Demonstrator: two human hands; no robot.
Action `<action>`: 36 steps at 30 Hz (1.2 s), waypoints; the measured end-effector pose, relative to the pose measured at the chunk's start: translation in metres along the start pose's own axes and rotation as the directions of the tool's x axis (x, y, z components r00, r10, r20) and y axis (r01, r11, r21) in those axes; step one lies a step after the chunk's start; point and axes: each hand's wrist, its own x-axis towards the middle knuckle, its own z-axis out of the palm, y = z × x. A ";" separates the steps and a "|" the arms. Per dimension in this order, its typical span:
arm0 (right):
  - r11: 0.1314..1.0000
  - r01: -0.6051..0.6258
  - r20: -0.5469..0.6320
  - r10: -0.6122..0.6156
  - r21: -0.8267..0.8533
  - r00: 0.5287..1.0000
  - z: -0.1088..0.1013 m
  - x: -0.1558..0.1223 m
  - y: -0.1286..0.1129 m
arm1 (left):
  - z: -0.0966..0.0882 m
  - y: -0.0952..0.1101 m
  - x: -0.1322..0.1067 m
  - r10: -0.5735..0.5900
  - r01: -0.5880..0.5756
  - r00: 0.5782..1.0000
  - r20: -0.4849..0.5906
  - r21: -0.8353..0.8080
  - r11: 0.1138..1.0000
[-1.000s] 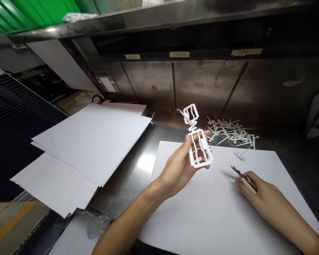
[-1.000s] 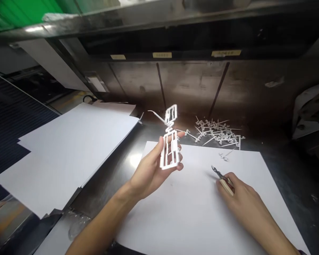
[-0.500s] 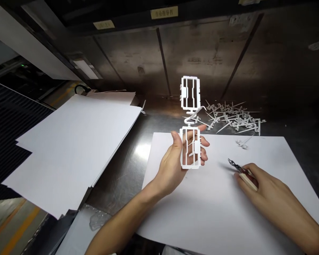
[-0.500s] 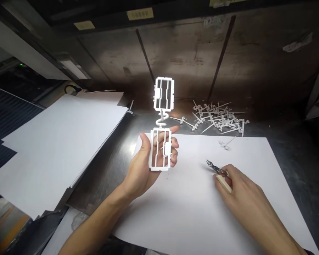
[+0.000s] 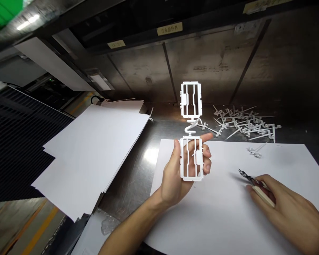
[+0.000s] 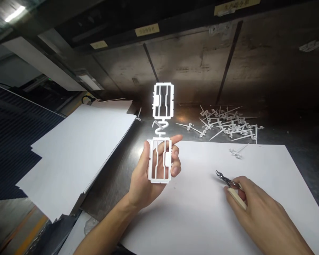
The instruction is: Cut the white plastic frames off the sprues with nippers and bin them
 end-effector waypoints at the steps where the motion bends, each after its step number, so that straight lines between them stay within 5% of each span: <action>1: 1.000 0.006 0.000 -0.006 0.002 1.000 0.001 0.000 0.001 | -0.001 0.000 0.000 -0.007 0.007 1.000 0.009 0.016 1.000; 11: 0.998 0.046 -0.032 -0.044 0.053 0.999 0.013 0.002 0.003 | -0.009 -0.001 0.000 -0.065 0.049 0.991 0.118 0.137 0.989; 22: 0.983 0.123 -0.038 -0.119 0.137 0.992 0.022 0.007 0.008 | -0.007 -0.001 -0.010 -0.212 0.121 0.934 0.287 0.305 0.945; 28: 0.983 0.116 -0.024 -0.113 0.144 0.993 0.022 0.008 0.004 | -0.006 0.005 -0.014 -0.274 0.140 0.922 0.276 0.422 0.896; 32: 0.981 0.107 -0.015 -0.106 0.159 0.994 0.019 0.007 -0.001 | -0.006 -0.002 -0.010 -0.253 0.165 0.929 0.272 0.308 0.937; 36: 0.986 0.085 -0.040 -0.080 0.144 0.996 0.011 0.003 -0.011 | -0.011 -0.014 0.002 -0.221 0.215 0.970 0.099 0.071 0.974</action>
